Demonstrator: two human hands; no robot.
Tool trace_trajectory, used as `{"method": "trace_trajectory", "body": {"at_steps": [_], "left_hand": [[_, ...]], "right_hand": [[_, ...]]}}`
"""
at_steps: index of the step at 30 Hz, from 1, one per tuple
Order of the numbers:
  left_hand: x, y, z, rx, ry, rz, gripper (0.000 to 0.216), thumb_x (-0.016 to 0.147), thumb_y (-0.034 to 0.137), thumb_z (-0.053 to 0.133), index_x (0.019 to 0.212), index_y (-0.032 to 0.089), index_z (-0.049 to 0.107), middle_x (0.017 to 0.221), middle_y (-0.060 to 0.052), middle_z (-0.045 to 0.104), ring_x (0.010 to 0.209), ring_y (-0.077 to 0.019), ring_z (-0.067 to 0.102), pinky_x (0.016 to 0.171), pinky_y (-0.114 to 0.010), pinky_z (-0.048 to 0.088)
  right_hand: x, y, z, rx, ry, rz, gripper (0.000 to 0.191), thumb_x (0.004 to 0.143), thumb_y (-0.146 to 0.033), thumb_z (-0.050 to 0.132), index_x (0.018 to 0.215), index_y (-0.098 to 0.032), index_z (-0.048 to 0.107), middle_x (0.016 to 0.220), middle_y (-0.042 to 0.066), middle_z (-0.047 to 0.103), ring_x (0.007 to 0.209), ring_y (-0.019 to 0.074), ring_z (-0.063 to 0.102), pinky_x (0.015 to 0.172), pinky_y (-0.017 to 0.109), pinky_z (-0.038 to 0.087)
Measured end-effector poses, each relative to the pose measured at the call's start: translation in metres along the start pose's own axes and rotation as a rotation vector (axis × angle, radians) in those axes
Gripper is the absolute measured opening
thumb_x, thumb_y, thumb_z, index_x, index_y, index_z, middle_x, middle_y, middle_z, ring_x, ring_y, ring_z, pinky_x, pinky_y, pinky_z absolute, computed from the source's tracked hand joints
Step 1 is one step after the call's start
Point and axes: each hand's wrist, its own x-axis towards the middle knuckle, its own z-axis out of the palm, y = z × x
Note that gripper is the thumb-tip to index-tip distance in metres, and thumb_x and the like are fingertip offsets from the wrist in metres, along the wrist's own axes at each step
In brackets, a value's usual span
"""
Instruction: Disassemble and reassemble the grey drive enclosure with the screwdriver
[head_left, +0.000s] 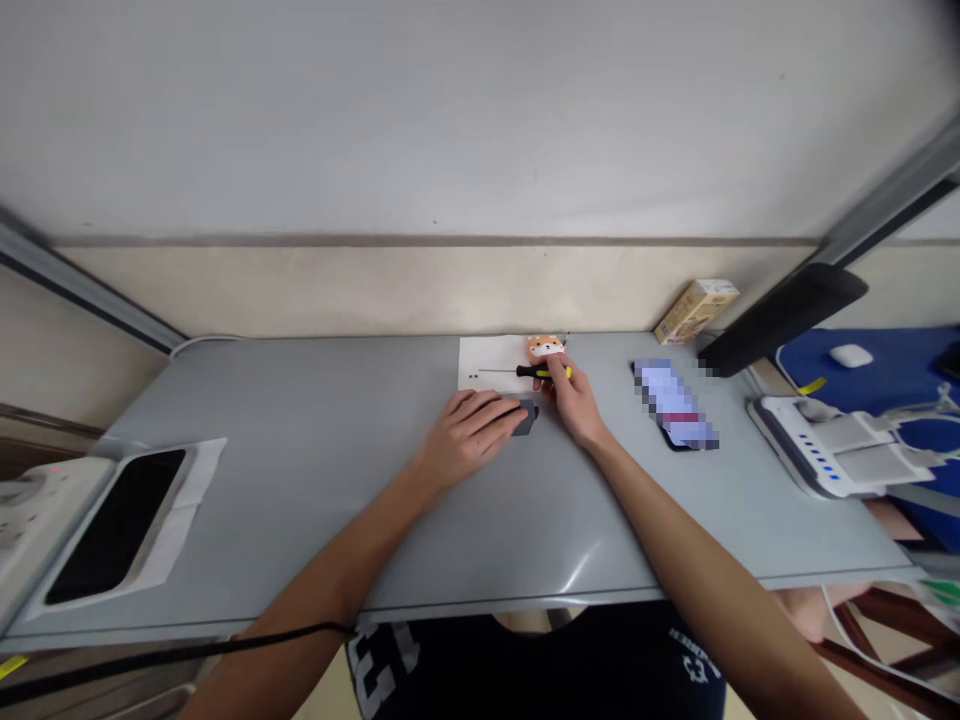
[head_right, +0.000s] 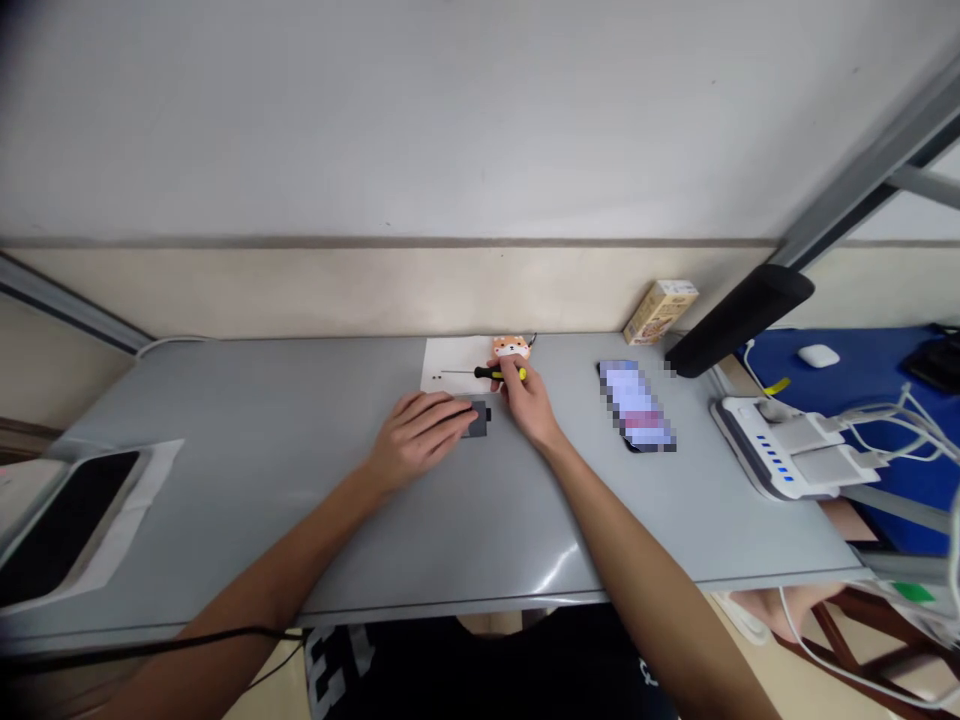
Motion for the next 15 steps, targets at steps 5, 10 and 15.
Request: {"method": "trace_trajectory", "body": {"at_steps": [5,10,15], "left_hand": [[-0.002,-0.008,-0.015,-0.173,-0.047,-0.072,0.036,0.091,0.012,0.062,0.124,0.026,0.066,0.125,-0.007,0.071,0.115,-0.0219,0.065,0.1,-0.041,0.051],[-0.008,-0.014,-0.02,-0.437,-0.056,-0.338,0.024,0.091,0.016,0.06,0.114,0.022,0.064,0.114,-0.01,0.069,0.107,-0.0203,0.067,0.096,-0.038,0.056],[-0.01,-0.022,-0.009,-0.711,-0.002,-0.62,0.015,0.093,0.031,0.065,0.103,0.02,0.062,0.111,-0.01,0.073,0.102,-0.0204,0.072,0.09,-0.037,0.06]], "right_hand": [[-0.001,0.0,-0.003,-0.074,-0.049,0.05,0.039,0.091,-0.061,0.058,0.096,-0.025,0.074,0.069,-0.002,0.064,0.053,0.0097,0.044,0.052,0.023,0.035],[0.003,0.001,-0.004,0.03,0.041,0.071,0.042,0.091,-0.063,0.058,0.094,-0.025,0.074,0.068,-0.002,0.063,0.053,0.0097,0.045,0.05,0.023,0.034],[0.012,0.002,-0.015,0.24,0.158,0.134,0.042,0.089,-0.062,0.057,0.09,-0.022,0.071,0.061,-0.003,0.057,0.049,0.0091,0.042,0.046,0.024,0.031]]}}
